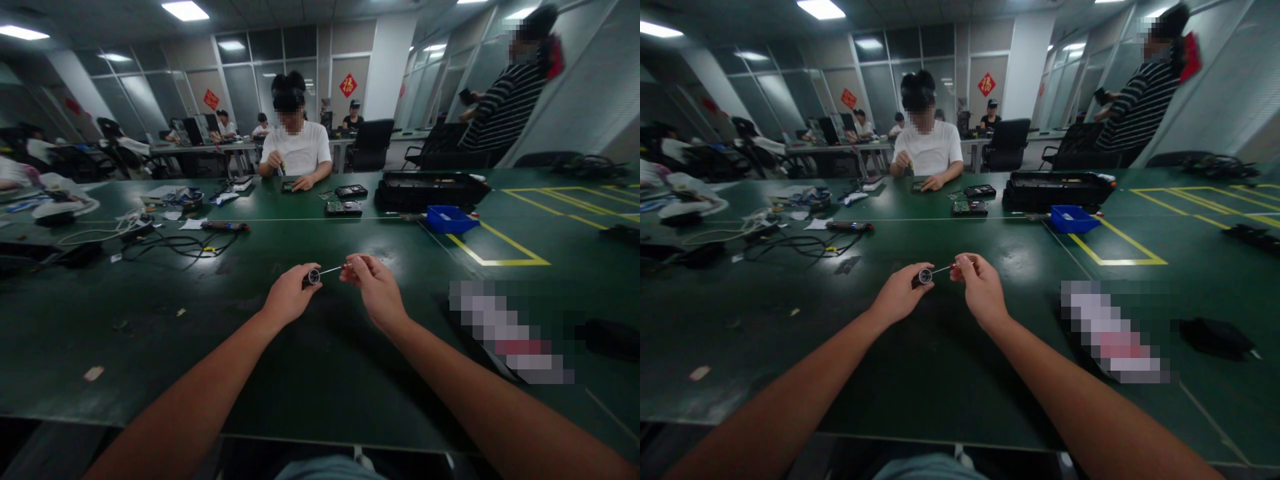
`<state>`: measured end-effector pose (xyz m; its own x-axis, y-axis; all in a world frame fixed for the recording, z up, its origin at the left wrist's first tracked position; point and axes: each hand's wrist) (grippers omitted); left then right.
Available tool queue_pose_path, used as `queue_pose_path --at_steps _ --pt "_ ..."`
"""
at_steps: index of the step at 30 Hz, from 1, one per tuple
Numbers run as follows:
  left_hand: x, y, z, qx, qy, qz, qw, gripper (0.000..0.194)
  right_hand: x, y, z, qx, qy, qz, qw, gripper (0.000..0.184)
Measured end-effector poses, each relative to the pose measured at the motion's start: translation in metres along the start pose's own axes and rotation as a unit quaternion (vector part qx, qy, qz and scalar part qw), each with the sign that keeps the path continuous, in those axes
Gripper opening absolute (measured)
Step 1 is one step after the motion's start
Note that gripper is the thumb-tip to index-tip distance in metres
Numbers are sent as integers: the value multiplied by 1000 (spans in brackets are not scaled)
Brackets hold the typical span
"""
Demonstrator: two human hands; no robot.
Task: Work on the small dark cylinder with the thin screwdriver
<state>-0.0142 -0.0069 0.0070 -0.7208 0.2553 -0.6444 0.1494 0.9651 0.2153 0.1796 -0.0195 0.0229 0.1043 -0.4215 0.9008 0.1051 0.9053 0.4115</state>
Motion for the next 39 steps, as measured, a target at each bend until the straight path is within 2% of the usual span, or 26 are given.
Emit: queue_pose_path --at_steps 3,5,8,11,15,21,26,29,35,39 --pt "-3 -1 -2 12 24 19 999 40 -6 6 -4 -41 58 72 995 28" --pt "-4 -2 -1 20 39 12 999 40 -7 9 -7 -59 52 91 993 27" --pt "-4 -3 1 38 46 -5 998 40 -4 8 -8 -69 -7 45 997 25" --pt "-4 -4 2 40 47 -9 998 40 2 4 -5 -44 -94 -20 994 25" --pt "-4 -4 2 39 54 -9 998 41 10 -2 -3 -8 -184 -86 979 26" --pt "-4 -5 2 50 73 -6 996 41 12 -5 -4 57 -295 -139 944 22" --pt "-4 -5 2 60 90 -16 994 38 15 -5 -4 96 -357 -165 915 21" --pt "-3 -4 2 62 83 -18 995 39 18 -4 -5 99 -393 -165 899 22" --pt "-1 -4 3 48 72 -12 996 39 22 0 -8 67 -428 -174 885 28" --pt "0 -4 3 46 75 -17 996 39 20 2 -8 104 -430 -163 882 23"
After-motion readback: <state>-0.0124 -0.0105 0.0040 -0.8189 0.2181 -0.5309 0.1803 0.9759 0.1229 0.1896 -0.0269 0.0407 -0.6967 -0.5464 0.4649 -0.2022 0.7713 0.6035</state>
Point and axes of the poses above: each hand's wrist, its own y-axis towards the middle knuckle, its own z-axis out of the palm, x = y × z, and after that the axes turned 10 degrees about -z, right-handed
